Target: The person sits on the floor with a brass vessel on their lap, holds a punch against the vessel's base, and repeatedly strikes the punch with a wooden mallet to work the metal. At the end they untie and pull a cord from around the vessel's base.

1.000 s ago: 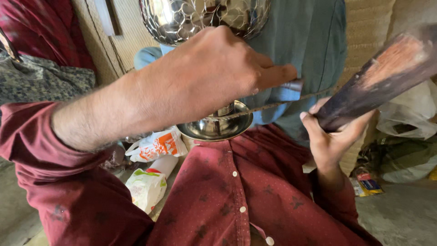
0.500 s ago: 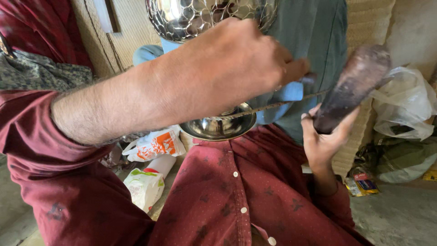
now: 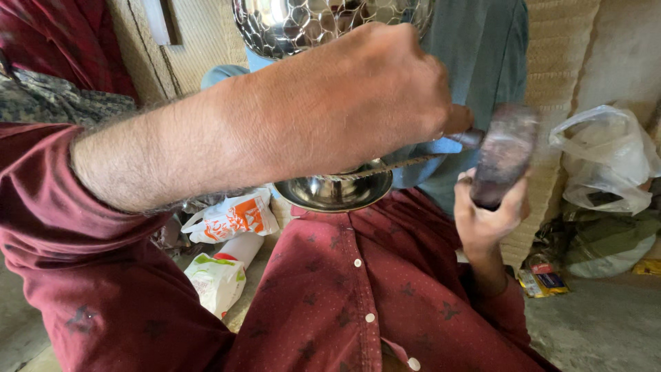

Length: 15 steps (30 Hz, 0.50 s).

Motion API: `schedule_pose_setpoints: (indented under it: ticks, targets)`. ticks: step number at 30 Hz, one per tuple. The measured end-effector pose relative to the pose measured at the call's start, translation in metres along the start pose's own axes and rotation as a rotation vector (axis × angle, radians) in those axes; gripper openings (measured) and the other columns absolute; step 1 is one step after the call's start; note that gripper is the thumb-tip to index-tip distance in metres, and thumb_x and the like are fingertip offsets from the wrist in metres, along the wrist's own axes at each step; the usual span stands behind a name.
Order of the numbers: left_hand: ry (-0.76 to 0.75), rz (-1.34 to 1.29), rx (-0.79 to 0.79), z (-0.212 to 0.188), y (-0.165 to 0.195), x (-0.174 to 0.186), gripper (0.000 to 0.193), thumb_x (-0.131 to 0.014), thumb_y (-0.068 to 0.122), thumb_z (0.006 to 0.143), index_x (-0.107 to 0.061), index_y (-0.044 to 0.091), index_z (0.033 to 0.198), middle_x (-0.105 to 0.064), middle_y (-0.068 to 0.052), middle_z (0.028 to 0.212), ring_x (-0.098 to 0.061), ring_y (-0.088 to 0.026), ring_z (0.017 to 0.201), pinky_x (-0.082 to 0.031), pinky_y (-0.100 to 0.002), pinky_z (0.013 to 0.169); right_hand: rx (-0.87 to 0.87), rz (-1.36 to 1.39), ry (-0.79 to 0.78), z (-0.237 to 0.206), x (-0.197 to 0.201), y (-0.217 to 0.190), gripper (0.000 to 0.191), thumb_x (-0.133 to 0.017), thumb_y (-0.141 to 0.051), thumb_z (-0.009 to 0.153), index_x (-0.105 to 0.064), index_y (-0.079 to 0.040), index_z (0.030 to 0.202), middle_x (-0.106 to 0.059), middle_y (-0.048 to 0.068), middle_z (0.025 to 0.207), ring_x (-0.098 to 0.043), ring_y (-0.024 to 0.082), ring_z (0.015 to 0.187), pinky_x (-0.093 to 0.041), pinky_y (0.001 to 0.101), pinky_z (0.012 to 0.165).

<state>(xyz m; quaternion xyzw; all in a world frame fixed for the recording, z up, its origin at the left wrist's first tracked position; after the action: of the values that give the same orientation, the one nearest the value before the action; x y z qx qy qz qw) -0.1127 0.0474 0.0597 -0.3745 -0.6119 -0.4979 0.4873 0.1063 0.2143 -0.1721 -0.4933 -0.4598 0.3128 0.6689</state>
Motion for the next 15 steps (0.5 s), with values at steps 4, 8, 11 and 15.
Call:
schedule_pose_setpoints:
  ticks: [4,8,11,15]
  targets:
    - [0.027,-0.024,0.06,-0.003,0.001,-0.001,0.026,-0.068,0.016,0.089,-0.074,0.011,0.114,-0.07,-0.003,0.077,-0.072,-0.022,0.072,-0.056,-0.035,0.06,-0.004,0.187,0.056,0.007,0.004,-0.008,0.09,-0.075,0.014,0.099,-0.011,-0.01,0.158,-0.06,0.011,0.111,-0.061,0.018,0.09,-0.055,0.0332,0.088]
    - [0.14,-0.046,0.149,-0.01,0.005,0.011,0.042,-0.07,0.009,0.084,-0.072,0.011,0.126,-0.071,-0.005,0.084,-0.069,-0.023,0.069,-0.053,-0.035,0.054,-0.046,-0.011,-0.142,0.01,-0.003,-0.011,0.073,-0.074,0.012,0.094,-0.033,0.003,0.154,-0.066,0.012,0.101,-0.067,0.021,0.084,-0.058,0.0324,0.084]
    - [0.296,-0.14,0.319,-0.042,0.004,0.029,0.051,-0.068,-0.008,0.087,-0.064,0.011,0.134,-0.073,0.001,0.112,-0.07,-0.018,0.087,-0.056,-0.031,0.07,-0.067,0.049,-0.099,0.015,0.004,-0.012,0.084,-0.075,0.01,0.097,-0.023,0.004,0.162,-0.065,0.013,0.106,-0.067,0.02,0.088,-0.058,0.0323,0.089]
    - [0.605,-0.4,0.522,-0.09,-0.002,0.021,0.042,-0.079,-0.011,0.103,-0.057,0.008,0.133,-0.07,-0.003,0.123,-0.073,-0.017,0.097,-0.06,-0.029,0.084,-0.002,-0.051,-0.086,0.036,0.012,-0.023,0.084,-0.076,0.009,0.101,-0.02,0.003,0.164,-0.063,0.012,0.102,-0.065,0.02,0.088,-0.057,0.0317,0.09]
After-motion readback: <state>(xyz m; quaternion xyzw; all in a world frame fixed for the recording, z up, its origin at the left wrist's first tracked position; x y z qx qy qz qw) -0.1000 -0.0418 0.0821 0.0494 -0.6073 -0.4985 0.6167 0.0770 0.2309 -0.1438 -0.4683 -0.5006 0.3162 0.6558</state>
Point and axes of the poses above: each hand's wrist, its own z-axis towards the middle knuckle, its own x-axis out of the back of the hand, y = z × x, the point moved 6 cm from there along z, towards the middle knuckle
